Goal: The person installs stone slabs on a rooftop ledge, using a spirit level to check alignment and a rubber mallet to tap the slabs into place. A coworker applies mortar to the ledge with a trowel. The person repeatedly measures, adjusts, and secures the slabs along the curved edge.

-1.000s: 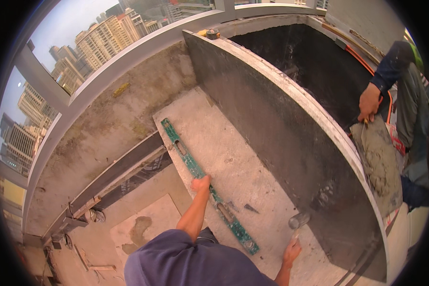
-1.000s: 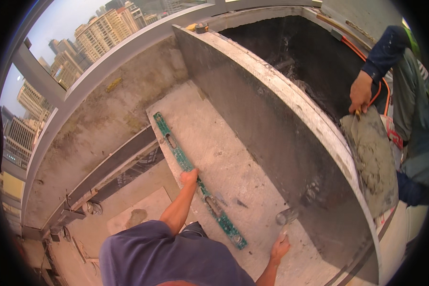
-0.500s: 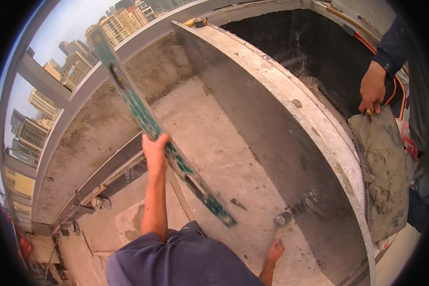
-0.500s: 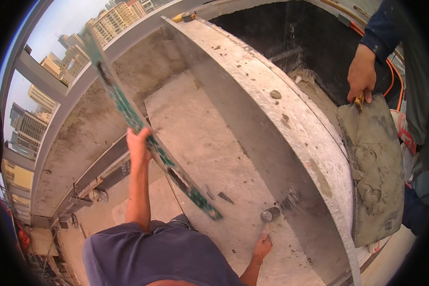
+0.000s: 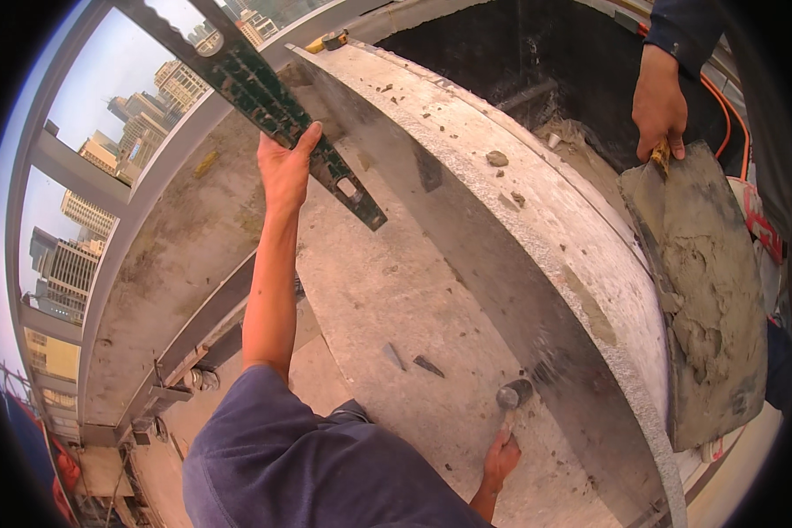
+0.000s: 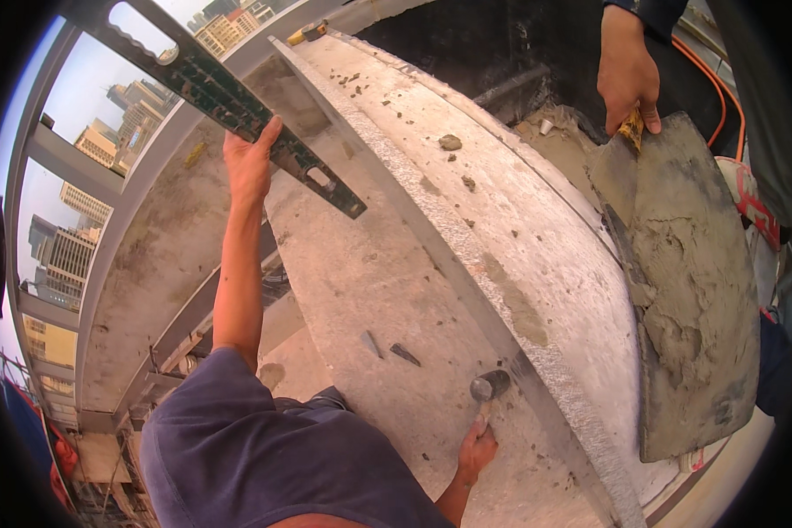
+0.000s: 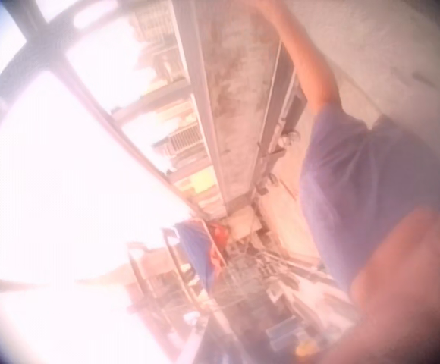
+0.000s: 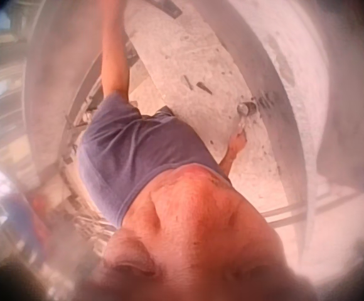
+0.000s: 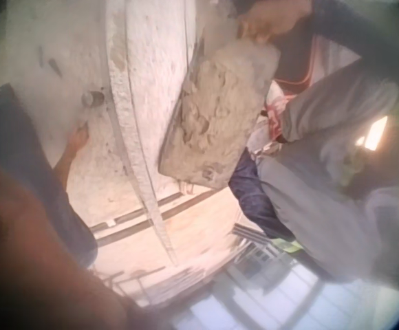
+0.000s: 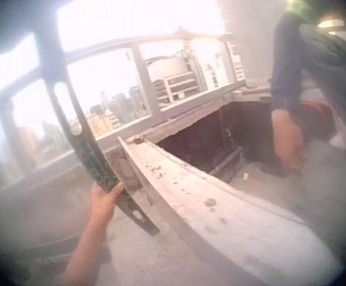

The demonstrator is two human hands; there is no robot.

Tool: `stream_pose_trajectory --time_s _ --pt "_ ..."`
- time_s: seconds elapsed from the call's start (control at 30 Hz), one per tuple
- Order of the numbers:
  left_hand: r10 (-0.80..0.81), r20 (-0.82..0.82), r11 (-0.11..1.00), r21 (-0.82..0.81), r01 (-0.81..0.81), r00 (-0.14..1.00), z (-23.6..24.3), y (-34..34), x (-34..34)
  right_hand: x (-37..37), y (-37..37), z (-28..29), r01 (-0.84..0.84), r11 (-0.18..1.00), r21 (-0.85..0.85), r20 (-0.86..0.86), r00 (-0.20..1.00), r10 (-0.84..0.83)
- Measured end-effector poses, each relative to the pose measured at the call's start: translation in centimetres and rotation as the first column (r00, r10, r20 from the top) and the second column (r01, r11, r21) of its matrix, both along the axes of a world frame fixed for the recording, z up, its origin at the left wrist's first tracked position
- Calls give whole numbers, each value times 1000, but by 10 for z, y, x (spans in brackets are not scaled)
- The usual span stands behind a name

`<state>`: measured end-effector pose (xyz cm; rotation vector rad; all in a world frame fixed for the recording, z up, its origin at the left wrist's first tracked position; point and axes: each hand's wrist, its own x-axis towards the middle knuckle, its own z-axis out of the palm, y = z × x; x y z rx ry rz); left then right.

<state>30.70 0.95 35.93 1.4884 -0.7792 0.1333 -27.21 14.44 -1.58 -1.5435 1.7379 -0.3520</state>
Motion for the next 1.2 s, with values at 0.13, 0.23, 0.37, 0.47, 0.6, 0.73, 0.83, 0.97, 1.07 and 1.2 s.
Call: stream_pose_trajectory --time_s 0.13,0.23,0.37,0.47,0.6,0.73,0.83,0.97,1.07,1.2 --pt "54 186 994 87 -71 981 -4 -29 2 2 -2 6 -2 997 80 -40 999 5" --pt "-27 77 999 29 25 997 -6 -47 10 2 -3 8 11 998 69 -33 999 -9" --pt "-61 44 997 42 59 997 -14 -62 25 2 -4 8 21 997 73 29 999 -23" --pt "-90 19 996 22 89 996 -22 -67 35 5 -5 9 36 997 67 23 999 -37" --pt "-105 60 995 9 104 993 -25 -70 47 9 -6 14 63 998 9 31 998 -63" --pt "-22 -11 1000 22 22 1000 -33 -71 53 8 -8 14 59 994 91 20 998 -61" --pt "-102 -99 991 -101 92 990 -42 -76 56 5 -8 10 44 996 79 9 999 -44" --pt "-170 -176 972 -191 136 970 -42 -82 59 1 -6 8 10 1000 -2 76 997 -10" --pt "-198 -185 962 -224 155 963 -35 -84 59 -1 -5 10 5 1000 -1 109 994 -5" --pt "-178 -194 967 -214 135 965 -34 -84 61 -1 -8 12 14 996 83 86 996 -21"
